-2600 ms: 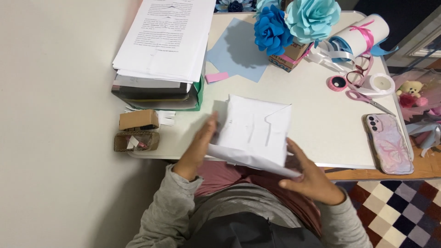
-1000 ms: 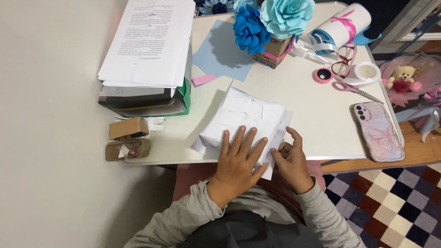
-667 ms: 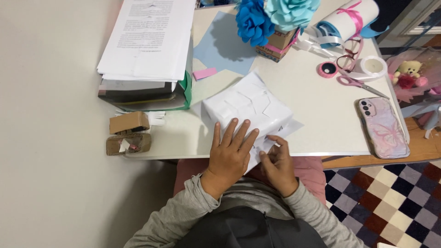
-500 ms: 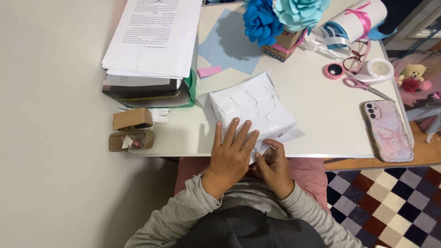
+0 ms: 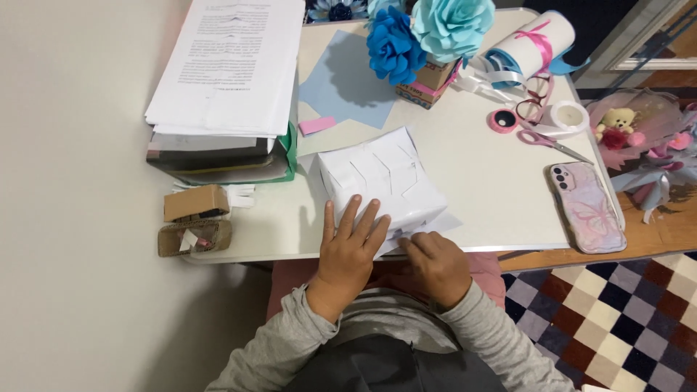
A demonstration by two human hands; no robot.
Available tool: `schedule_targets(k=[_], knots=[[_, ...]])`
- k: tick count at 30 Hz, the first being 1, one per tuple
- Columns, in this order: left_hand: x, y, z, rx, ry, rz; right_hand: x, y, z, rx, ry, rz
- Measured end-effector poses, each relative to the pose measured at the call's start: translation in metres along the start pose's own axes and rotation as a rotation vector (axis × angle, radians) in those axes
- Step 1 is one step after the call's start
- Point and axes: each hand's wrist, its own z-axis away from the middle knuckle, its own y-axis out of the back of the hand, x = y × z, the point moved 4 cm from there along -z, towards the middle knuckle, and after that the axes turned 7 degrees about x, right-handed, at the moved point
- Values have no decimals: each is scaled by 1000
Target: The person tapes a white paper-wrapped package on a table using a pink tape dispenser. They repeatedly apply strips of clear tape to the top and sides, smoothing each piece with their fingers. The package is rotated and repositioned multiple times during the process.
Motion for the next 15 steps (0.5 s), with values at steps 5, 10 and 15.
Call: schedule_targets(k=[5, 10, 15], knots=[[-4, 10, -1, -18, -15, -3, -12, -10, -12, 37, 84, 47], [-4, 13, 3, -137, -51, 44, -18, 2, -31, 41, 82, 19], [-9, -10, 20, -39, -56, -37, -16, 7, -33, 65, 50, -31]])
